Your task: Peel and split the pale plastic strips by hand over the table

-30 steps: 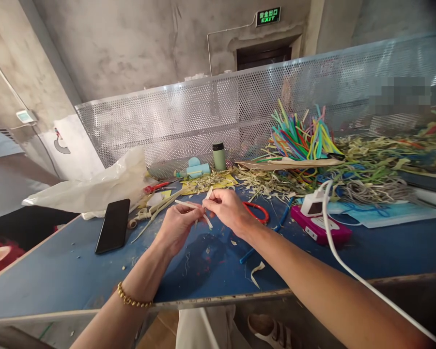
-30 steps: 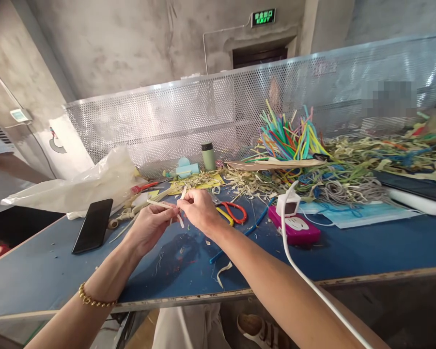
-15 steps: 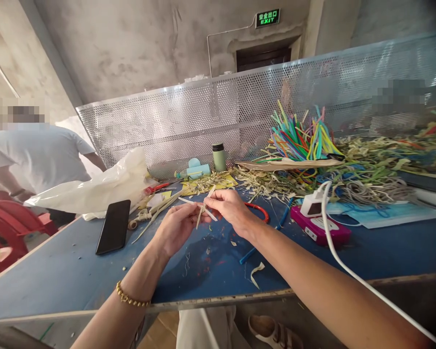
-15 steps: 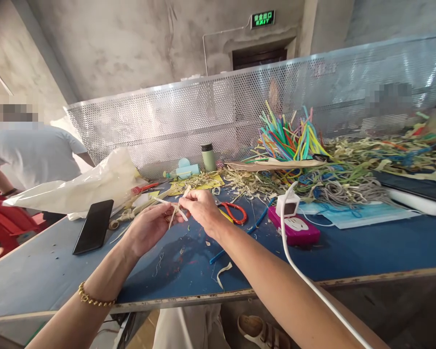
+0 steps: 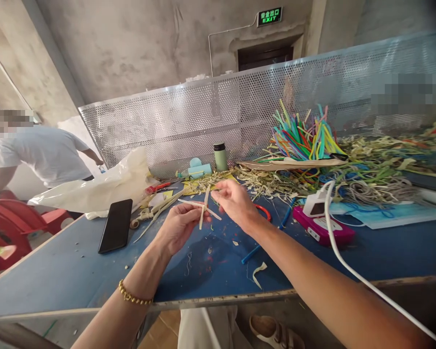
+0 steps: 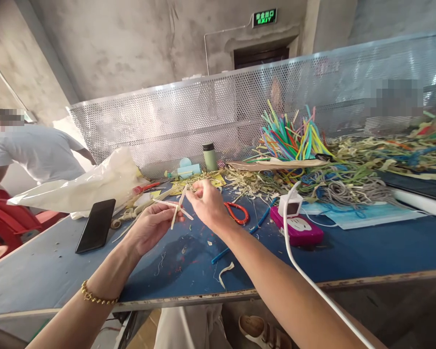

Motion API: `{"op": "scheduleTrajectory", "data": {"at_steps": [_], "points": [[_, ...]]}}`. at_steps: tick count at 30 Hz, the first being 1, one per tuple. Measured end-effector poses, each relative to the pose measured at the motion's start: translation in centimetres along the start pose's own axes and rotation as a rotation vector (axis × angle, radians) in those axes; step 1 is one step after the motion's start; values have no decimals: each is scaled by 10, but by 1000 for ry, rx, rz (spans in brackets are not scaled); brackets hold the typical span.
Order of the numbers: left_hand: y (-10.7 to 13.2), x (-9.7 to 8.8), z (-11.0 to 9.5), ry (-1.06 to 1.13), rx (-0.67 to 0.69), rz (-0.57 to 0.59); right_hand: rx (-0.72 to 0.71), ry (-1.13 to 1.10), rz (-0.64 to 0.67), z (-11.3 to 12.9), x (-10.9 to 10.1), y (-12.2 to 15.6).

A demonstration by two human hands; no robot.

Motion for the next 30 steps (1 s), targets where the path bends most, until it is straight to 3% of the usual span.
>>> {"op": "scheduleTrajectory", "data": {"at_steps": [2,4,6,10,16,22,30], "points": [[0,0,1,-46,11,-19,-270,189,-140,2,-6,-1],[0,1,1,-73,30,-19,-499,319,-52,3,-7,-1],[0,2,0,-85,59,-21,-584,412,122,4,-5,1],[2,3,-4,-95,102,-23,-455,390,365,6,-2,5],[3,-2,-9,90,-30,90,-231,-127,591,10,-6,6],[1,-6,-8,208,-37,174,-53,-468,592,12,-2,9],[1,-4,-6,76,20,155,-14,-596,497,7,9,11]]}}
Point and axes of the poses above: each hand's wrist, its own y-axis away from the middle knuckle, its own x-axis out of the palm, z = x × y, the point moved 1 cm from there along -y, towards the middle knuckle, and after that the axes turned 4 degrees about -y, right-handed, at the moved point
